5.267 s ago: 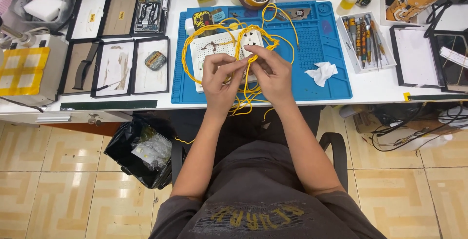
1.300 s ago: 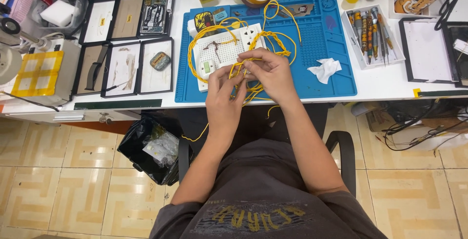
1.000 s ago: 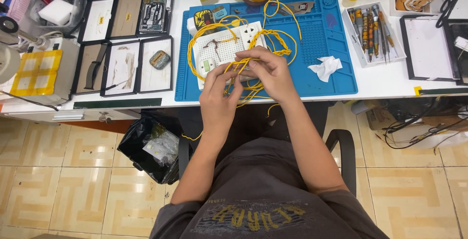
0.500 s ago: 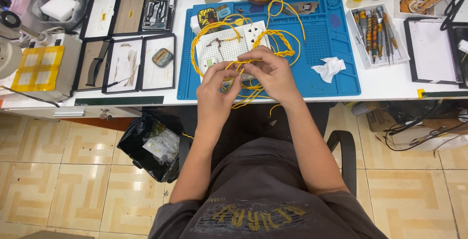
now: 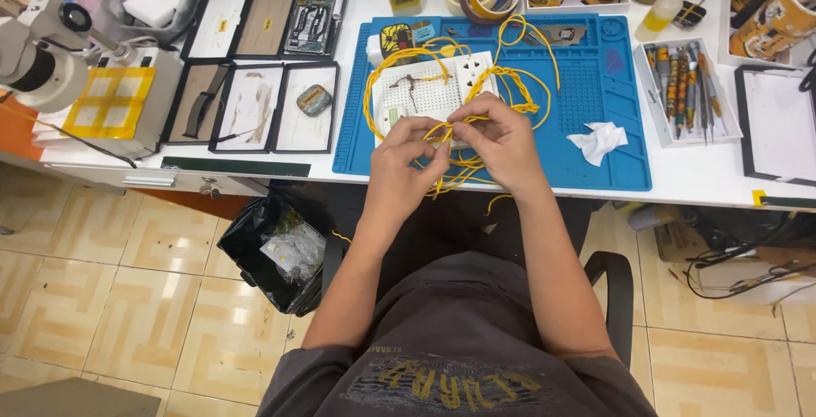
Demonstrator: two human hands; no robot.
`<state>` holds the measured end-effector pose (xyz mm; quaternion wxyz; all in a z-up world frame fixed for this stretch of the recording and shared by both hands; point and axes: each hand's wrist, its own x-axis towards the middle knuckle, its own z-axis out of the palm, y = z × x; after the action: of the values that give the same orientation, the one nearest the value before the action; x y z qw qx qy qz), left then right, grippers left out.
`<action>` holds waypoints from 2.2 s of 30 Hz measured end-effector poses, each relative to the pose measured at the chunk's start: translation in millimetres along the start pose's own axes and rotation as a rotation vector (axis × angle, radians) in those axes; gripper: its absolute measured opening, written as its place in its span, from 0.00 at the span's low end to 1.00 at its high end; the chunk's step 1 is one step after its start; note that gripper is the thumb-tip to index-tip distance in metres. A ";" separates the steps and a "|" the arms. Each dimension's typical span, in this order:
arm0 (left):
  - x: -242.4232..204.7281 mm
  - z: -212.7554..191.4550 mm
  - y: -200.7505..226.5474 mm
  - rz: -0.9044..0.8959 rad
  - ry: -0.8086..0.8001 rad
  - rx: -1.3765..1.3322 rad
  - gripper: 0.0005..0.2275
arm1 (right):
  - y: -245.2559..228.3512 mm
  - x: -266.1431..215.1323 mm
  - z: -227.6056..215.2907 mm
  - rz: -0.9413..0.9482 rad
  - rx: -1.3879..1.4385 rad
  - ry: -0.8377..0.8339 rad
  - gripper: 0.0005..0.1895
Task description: The person sits at a workbench and ties a bundle of yellow cables together by hand. They manipulate the cables to form a knot and then pull the ends to tighten the bundle.
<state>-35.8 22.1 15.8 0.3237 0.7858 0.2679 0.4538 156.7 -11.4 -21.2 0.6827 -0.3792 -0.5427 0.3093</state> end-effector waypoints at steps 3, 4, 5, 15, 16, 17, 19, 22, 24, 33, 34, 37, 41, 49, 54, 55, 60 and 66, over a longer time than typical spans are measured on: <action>-3.7 4.7 -2.7 -0.152 0.050 -0.175 0.10 | -2.2 -0.7 -1.6 0.020 0.012 0.006 0.08; -2.2 3.1 0.2 -0.151 0.049 -0.175 0.10 | 0.2 0.9 -3.2 0.019 0.012 0.008 0.08; -1.9 1.4 3.2 -0.171 0.029 -0.226 0.19 | 2.8 0.9 -4.4 0.030 0.030 0.007 0.07; 2.8 2.0 8.4 -0.313 -0.033 -0.220 0.24 | -2.8 -1.4 -3.5 0.050 0.164 -0.026 0.06; 2.2 2.3 6.4 -0.310 -0.029 -0.221 0.24 | -1.8 -1.8 -3.7 0.047 0.163 -0.029 0.06; 1.3 2.3 4.2 -0.347 -0.056 -0.239 0.23 | -0.5 -2.3 -3.4 0.044 0.214 -0.024 0.07; 1.1 1.0 4.2 -0.384 -0.080 -0.257 0.21 | 2.5 -3.1 -4.1 0.041 0.266 -0.022 0.08; 1.6 -0.7 7.7 -0.416 -0.112 -0.264 0.17 | 5.5 -4.2 -6.8 0.021 0.350 -0.025 0.09; 1.9 0.1 6.4 -0.385 -0.065 -0.295 0.14 | 4.2 -4.9 -8.1 0.050 0.365 -0.024 0.09; -6.4 6.8 -22.3 -0.025 0.152 0.114 0.10 | 6.7 2.0 -9.8 0.029 0.001 -0.102 0.08; -14.7 9.3 -13.7 -0.030 0.190 0.156 0.10 | 11.6 -17.4 -16.0 0.017 0.037 -0.144 0.08; -16.2 5.2 -7.7 -0.046 0.147 0.160 0.09 | 28.0 -14.6 -15.5 0.082 -0.093 -0.098 0.09; -17.2 15.1 -19.6 -0.100 0.001 0.275 0.08 | 27.5 -18.7 -15.1 0.108 -0.086 -0.047 0.08; -12.3 22.1 -5.3 -0.114 -0.032 0.364 0.05 | 35.4 -23.4 -17.5 0.122 0.042 0.011 0.04; -14.8 35.8 -28.6 -0.072 0.001 0.353 0.07 | 46.5 -25.3 -12.9 0.048 -0.126 0.030 0.05; -14.4 33.5 -29.0 -0.081 0.012 0.354 0.07 | 41.4 -24.3 -11.7 0.052 -0.125 0.017 0.05; -14.8 31.5 -30.3 -0.120 -0.034 0.405 0.04 | 20.2 -23.3 0.0 0.152 -0.381 -0.053 0.10; -8.0 29.1 -33.8 -0.199 -0.083 0.281 0.07 | 47.7 -24.3 -20.2 0.110 -0.392 -0.047 0.09</action>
<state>-17.8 30.5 -25.0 0.2646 0.8110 0.3916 0.3449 170.6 -10.5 -76.7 0.5651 -0.5265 -0.5867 0.2434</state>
